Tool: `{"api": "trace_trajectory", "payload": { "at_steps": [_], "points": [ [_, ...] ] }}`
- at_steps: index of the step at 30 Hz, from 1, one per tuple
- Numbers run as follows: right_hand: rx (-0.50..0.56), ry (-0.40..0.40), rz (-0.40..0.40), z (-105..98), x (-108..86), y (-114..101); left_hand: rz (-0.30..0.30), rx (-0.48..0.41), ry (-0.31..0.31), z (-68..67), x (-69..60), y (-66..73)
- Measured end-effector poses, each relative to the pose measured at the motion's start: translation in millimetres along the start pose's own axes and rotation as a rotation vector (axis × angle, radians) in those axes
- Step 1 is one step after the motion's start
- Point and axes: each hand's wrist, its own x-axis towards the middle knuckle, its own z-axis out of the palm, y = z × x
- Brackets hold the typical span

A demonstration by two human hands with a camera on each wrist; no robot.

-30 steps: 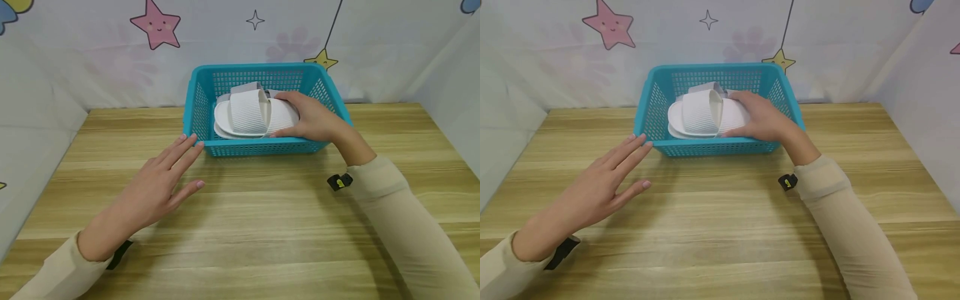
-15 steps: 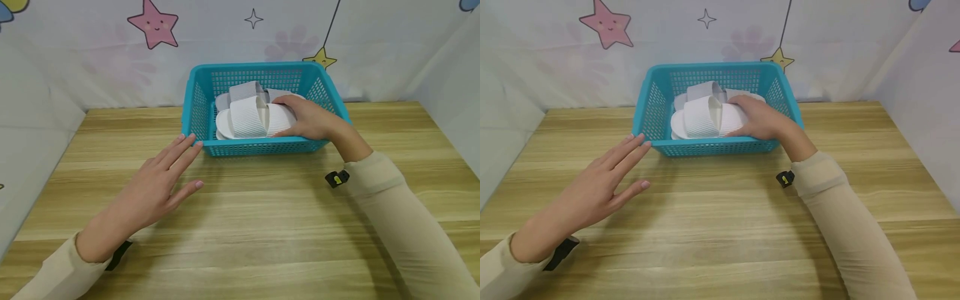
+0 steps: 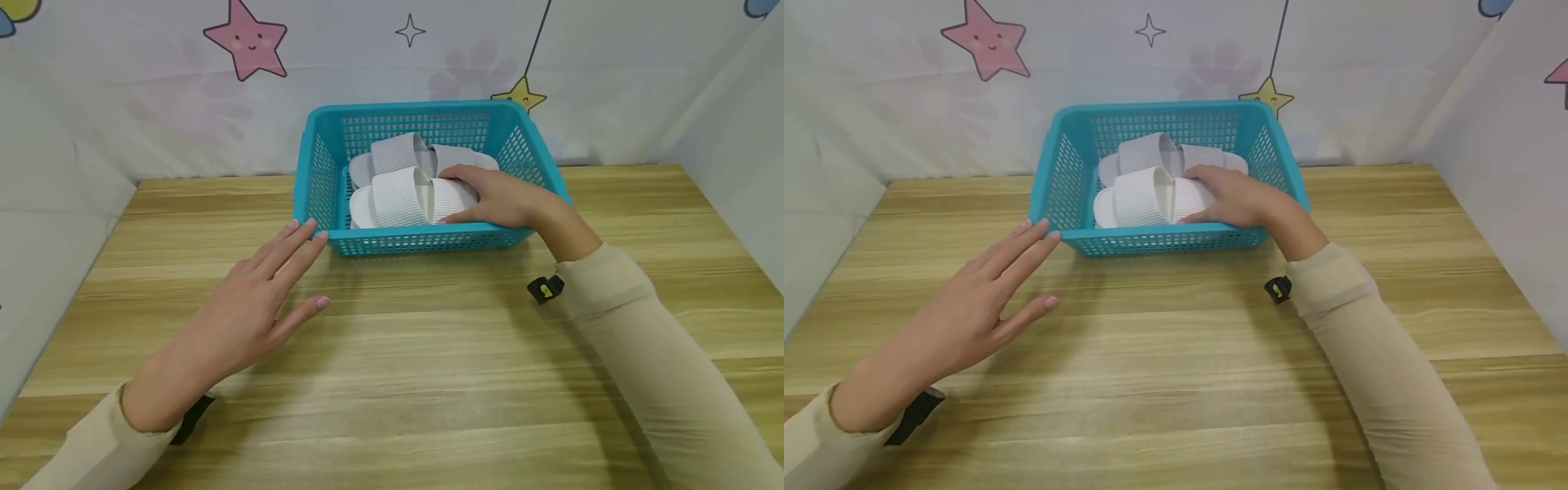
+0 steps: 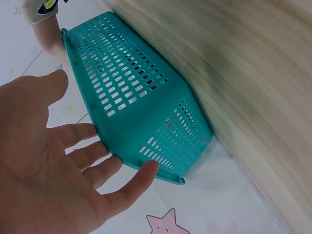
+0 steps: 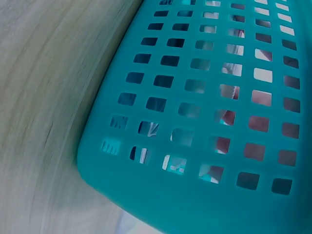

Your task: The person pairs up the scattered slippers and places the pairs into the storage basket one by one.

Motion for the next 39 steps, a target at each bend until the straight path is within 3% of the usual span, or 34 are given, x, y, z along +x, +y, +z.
{"api": "trace_trajectory", "payload": {
  "at_steps": [15, 39],
  "points": [
    [-0.034, -0.041, 0.061, -0.6, 0.0, -5.7, -0.002, 0.001, 0.011, 0.7, 0.8, 0.1],
    [-0.046, -0.075, 0.073, -2.0, -0.5, -6.7, -0.01, 0.001, -0.009, -1.6, 0.4, 2.5]
  ]
}}
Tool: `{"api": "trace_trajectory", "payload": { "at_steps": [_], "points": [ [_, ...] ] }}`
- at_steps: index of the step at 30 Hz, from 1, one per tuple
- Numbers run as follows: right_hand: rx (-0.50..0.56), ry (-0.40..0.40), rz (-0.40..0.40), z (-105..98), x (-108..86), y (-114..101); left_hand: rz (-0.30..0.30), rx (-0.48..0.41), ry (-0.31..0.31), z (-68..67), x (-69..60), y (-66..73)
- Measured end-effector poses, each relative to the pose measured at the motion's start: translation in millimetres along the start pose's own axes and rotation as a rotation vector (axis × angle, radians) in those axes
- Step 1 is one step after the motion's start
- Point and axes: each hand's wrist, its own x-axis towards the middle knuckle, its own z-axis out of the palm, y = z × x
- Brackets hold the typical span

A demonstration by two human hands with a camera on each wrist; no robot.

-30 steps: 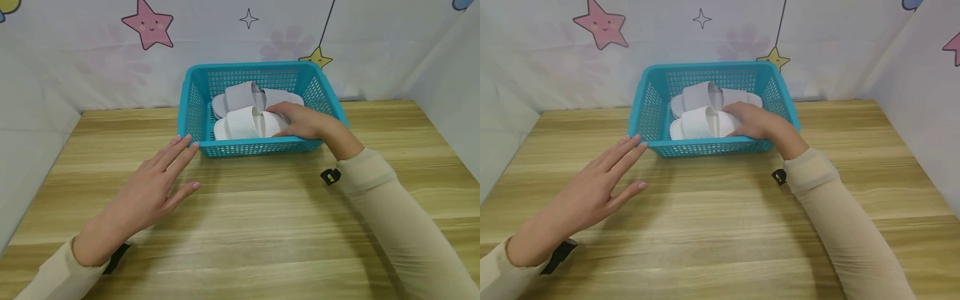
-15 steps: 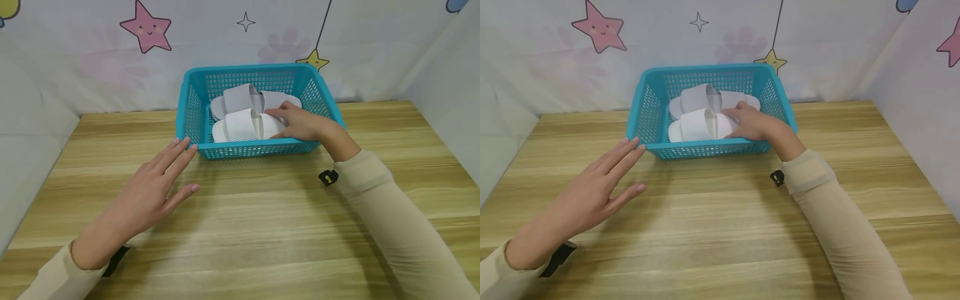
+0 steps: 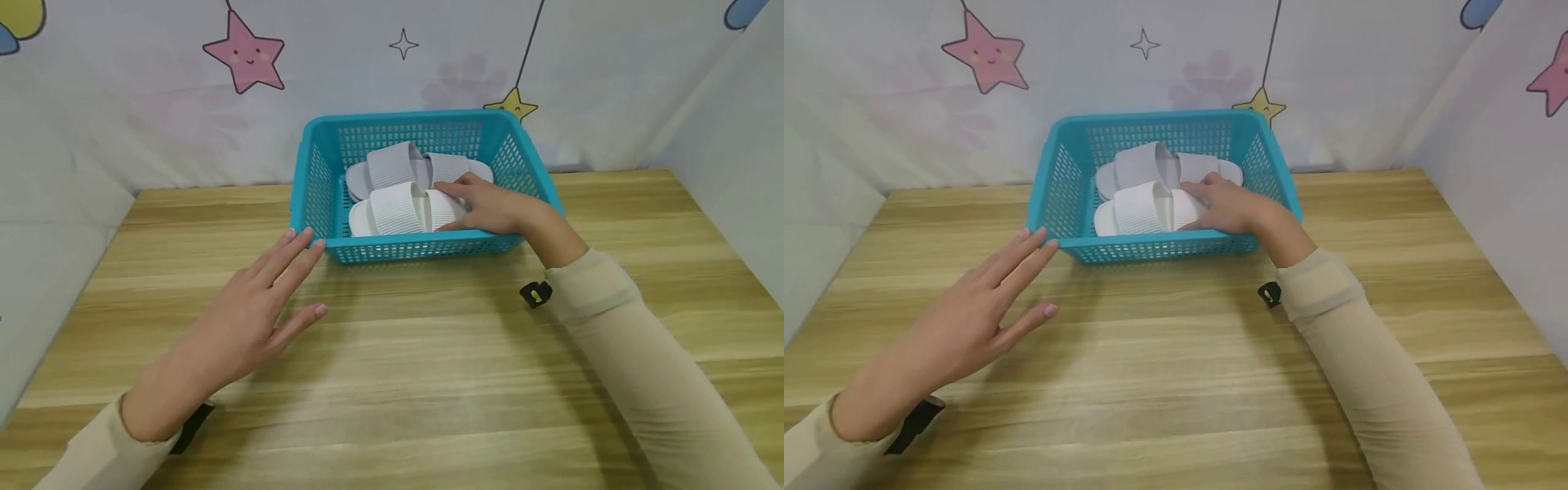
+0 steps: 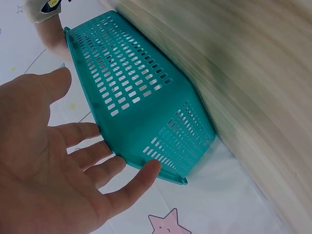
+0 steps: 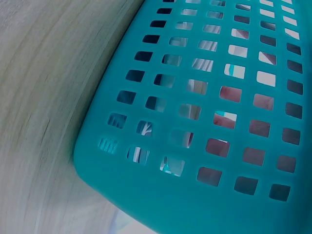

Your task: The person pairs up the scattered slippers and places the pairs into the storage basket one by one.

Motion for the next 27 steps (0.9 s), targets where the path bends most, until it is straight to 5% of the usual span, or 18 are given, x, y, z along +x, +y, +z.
{"api": "trace_trajectory", "payload": {
  "at_steps": [14, 27],
  "points": [
    [-0.051, 0.046, -0.023, -2, 6.1, 1, 0.006, 0.052, 0.007, 1.7, 1.1, -4.4],
    [-0.015, 0.246, -0.068, -3, -18.8, -2, -0.013, 0.065, -0.022, 4.7, -0.5, -4.7]
  ]
}}
